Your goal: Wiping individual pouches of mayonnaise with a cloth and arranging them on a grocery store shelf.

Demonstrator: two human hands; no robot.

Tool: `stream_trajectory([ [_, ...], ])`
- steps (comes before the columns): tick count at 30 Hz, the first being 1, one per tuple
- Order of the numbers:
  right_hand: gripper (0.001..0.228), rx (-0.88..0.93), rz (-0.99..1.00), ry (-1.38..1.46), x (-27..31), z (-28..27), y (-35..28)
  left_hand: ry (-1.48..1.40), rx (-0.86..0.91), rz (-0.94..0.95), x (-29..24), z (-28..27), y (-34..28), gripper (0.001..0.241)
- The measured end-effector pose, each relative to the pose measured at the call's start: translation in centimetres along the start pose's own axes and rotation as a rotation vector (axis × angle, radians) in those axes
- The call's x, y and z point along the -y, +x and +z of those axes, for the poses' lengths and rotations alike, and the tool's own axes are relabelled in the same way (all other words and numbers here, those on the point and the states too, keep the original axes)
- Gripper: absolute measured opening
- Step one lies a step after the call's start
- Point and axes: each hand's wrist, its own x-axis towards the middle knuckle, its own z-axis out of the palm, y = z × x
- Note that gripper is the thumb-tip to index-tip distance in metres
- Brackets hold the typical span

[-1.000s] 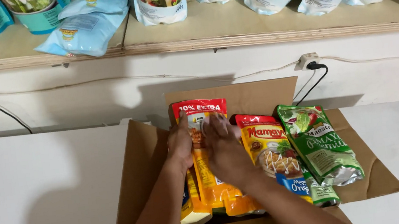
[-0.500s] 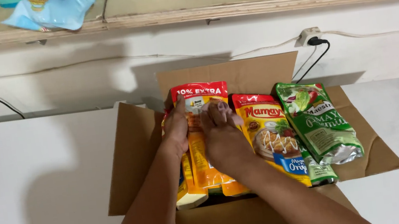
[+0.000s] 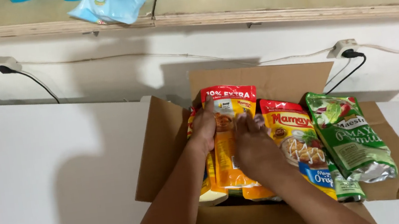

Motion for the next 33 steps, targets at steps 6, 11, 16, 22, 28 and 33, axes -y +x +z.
stream_trajectory([
  [6,0.041,0.661,0.408,0.617,-3.2,-6.1,0.1,-0.002,-0.145,0.013,-2.3,2.7,-1.3,0.06],
  [11,0.105,0.582,-0.014,0.506,-1.2,-6.2,-0.9,0.108,-0.253,0.07,-2.6,3.9,-0.7,0.056],
  [16,0.091,0.59,0.232,0.222,-0.7,-5.8,-1.3,0.437,-0.343,0.6,-1.1,4.4,0.2,0.058],
  [22,0.113,0.661,0.426,1.129,-4.8,-4.8,0.6,0.483,-0.338,0.502,-2.5,9.7,-5.4,0.058],
  [28,0.091,0.294,0.876,1.619,-7.2,0.2,-0.1,0.55,0.207,-0.015,-7.1,10.6,-8.4,0.068],
  [33,0.037,0.346,0.717,2.272,-12.3,6.2,-2.9,0.948,0.029,0.502,-3.4,7.2,-5.6,0.073],
])
